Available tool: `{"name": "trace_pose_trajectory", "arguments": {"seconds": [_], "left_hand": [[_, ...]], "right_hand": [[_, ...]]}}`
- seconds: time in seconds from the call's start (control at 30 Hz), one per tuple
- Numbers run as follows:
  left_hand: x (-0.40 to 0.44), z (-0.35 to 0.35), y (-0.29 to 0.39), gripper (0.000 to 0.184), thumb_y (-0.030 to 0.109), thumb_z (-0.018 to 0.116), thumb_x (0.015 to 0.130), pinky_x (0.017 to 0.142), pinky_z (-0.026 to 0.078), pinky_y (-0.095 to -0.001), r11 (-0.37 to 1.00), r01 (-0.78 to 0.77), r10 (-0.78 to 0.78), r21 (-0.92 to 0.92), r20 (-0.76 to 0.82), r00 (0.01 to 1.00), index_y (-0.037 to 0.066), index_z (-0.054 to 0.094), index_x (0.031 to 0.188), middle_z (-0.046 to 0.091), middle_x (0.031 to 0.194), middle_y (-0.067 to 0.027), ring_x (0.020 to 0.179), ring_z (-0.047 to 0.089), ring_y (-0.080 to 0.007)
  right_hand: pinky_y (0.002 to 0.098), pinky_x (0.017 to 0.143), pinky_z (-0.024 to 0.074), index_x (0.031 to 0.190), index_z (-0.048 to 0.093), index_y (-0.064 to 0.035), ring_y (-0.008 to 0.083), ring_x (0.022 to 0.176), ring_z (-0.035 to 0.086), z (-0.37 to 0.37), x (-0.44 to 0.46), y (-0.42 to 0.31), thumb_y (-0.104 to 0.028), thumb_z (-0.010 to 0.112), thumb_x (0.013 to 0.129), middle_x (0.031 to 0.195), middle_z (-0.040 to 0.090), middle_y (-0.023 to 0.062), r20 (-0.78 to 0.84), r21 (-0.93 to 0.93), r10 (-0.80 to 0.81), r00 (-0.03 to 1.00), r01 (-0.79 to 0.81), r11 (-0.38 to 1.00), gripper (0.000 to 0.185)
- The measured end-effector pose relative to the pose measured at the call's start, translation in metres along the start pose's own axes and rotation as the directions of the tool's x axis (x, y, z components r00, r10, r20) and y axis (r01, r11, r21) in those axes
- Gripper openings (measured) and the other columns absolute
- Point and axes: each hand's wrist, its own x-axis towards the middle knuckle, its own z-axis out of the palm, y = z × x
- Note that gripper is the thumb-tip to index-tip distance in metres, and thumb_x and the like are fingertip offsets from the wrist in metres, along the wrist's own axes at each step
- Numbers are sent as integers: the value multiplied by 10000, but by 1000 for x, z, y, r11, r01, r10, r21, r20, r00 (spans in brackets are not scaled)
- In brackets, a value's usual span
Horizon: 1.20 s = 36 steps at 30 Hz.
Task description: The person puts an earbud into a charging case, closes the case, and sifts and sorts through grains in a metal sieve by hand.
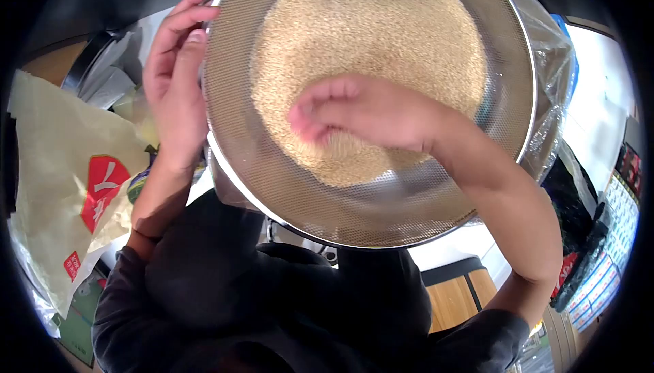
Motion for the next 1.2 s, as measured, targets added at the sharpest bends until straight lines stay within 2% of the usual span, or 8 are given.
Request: {"name": "trace_pose_trajectory", "arguments": {"seconds": [0.17,0.23,0.3,0.47,0.53,0.67,0.97,1.2], "left_hand": [[0,-2,1,249,55,465,1012,1119,356,-311,995,25,-24,94,-14,1000,9,661,1158,539,1466,-127,1315,528,-192],[0,-3,2,249,56,465,1012,1115,360,-309,994,25,-24,107,-13,1000,8,661,1158,540,1467,-125,1310,532,-191],[0,-2,3,248,57,466,1013,1112,365,-307,993,25,-25,117,-4,1000,6,661,1158,541,1467,-122,1305,537,-189],[1,-3,0,251,55,462,1014,1101,384,-309,994,10,-9,105,-6,1000,-2,658,1160,532,1469,-146,1304,540,-200],[0,-2,2,251,54,463,1014,1106,383,-315,996,24,-24,89,-7,1000,-3,657,1162,528,1470,-151,1310,537,-207],[1,-1,2,251,54,465,1018,1117,379,-328,996,16,-16,91,-9,1000,-6,655,1170,521,1471,-159,1323,528,-226],[0,-3,0,247,58,462,1022,1113,377,-317,999,28,-28,45,-11,1000,-5,655,1162,517,1478,-153,1323,526,-212],[-1,-2,-8,184,-14,498,1003,1017,435,-313,997,35,-37,-62,-35,999,3,629,1129,486,1439,-150,1153,568,-172]], "right_hand": [[321,923,567,1260,626,13,200,1047,683,-5,-23,35,-173,500,1063,1141,687,124,30,-52,3,1000,-1,999,298],[328,935,570,1268,621,11,210,1052,691,-4,-24,-7,-197,506,1064,1157,686,137,209,-346,310,927,-227,910,313],[340,938,577,1285,615,-5,217,1057,696,-10,-22,-9,-240,482,1076,1172,687,148,192,-345,263,946,-185,920,341],[364,1015,530,1270,608,-3,214,1079,681,-34,16,-22,-346,430,1089,1145,691,138,-288,25,-209,935,226,974,427],[366,1060,508,1299,579,36,250,1113,681,-48,34,-30,-347,409,1090,1200,687,157,-506,1,-516,692,598,801,468],[354,973,516,1198,538,39,263,1110,617,-36,46,-47,-161,469,1057,1218,601,158,-623,272,-374,687,638,720,254],[317,1056,502,1289,573,35,228,1136,663,6,30,-6,-322,424,1090,1228,663,187,-233,365,-127,964,207,908,436],[361,974,562,1320,588,2,252,1122,674,12,-13,-12,-370,432,1081,1234,664,151,126,-131,344,930,-329,935,469]]}}
